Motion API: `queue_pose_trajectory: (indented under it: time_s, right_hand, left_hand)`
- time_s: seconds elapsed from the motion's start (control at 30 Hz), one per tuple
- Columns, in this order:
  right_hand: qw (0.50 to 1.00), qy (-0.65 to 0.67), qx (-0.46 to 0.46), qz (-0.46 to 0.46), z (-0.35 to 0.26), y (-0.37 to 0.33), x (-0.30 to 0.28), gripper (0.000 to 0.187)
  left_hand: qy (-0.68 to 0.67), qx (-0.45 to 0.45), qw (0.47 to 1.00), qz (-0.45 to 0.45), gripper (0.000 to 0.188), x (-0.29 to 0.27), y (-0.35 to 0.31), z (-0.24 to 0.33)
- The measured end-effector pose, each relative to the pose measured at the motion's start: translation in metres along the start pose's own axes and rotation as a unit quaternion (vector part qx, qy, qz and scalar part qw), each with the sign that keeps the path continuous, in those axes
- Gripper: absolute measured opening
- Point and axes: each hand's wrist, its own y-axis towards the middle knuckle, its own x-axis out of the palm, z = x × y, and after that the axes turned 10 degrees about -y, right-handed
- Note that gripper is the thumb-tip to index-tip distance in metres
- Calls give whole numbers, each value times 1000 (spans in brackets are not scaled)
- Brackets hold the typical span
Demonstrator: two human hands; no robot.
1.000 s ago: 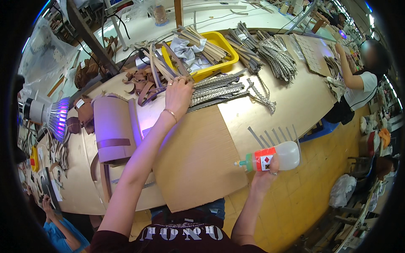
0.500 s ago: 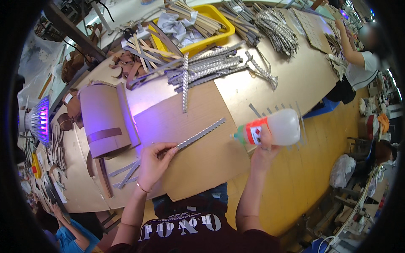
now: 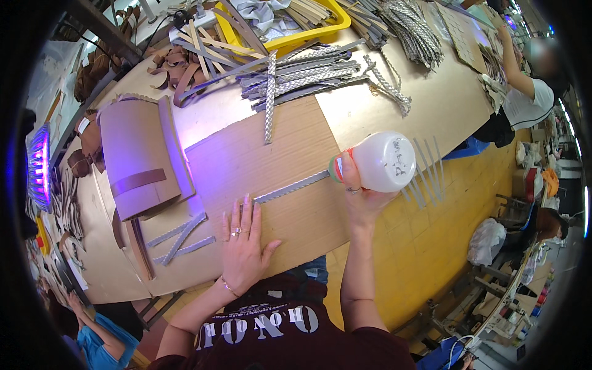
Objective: The person repeatedly applies glue from a bottle onto short twisted cords laid on a cardboard sheet. They pick up each cord, run the glue bottle along its length, and place it back down, repeating this process for multiple cords.
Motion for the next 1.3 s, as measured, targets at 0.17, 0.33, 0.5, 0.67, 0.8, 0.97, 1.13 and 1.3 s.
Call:
queue_pose_trajectory:
  time_s: [0.17, 0.33, 0.5, 0.67, 0.8, 0.97, 1.13, 1.3]
  right_hand:
    - [1000, 0, 19, -14, -4, -5, 3, 27]
    - [996, 38, 49, -59, -31, -27, 11, 28]
    - [987, 48, -32, -149, -54, -50, 20, 19]
    - [982, 24, -85, -167, -60, -58, 27, 16]
    - [983, 47, -58, -166, -63, -59, 27, 16]
    - [984, 68, -41, -161, -63, -64, 26, 19]
    - [973, 26, -123, -194, -57, -78, 27, 22]
    - [951, 7, -135, -280, -40, -104, 41, 23]
  left_hand:
    - [-12, -1, 1000, -6, 81, 6, -2, -4]
    - [-31, 6, 999, 12, 78, 4, 0, -4]
    - [-158, -3, 980, 120, 66, 0, -4, -11]
    - [-112, 4, 979, 172, 43, -12, -1, -33]
    - [-76, 4, 974, 213, 27, -19, 1, -39]
    - [-72, 32, 974, 212, 21, -24, -1, -46]
    - [-71, 50, 974, 209, 20, -22, -3, -50]
    - [-65, 49, 974, 212, 19, -23, -1, -50]
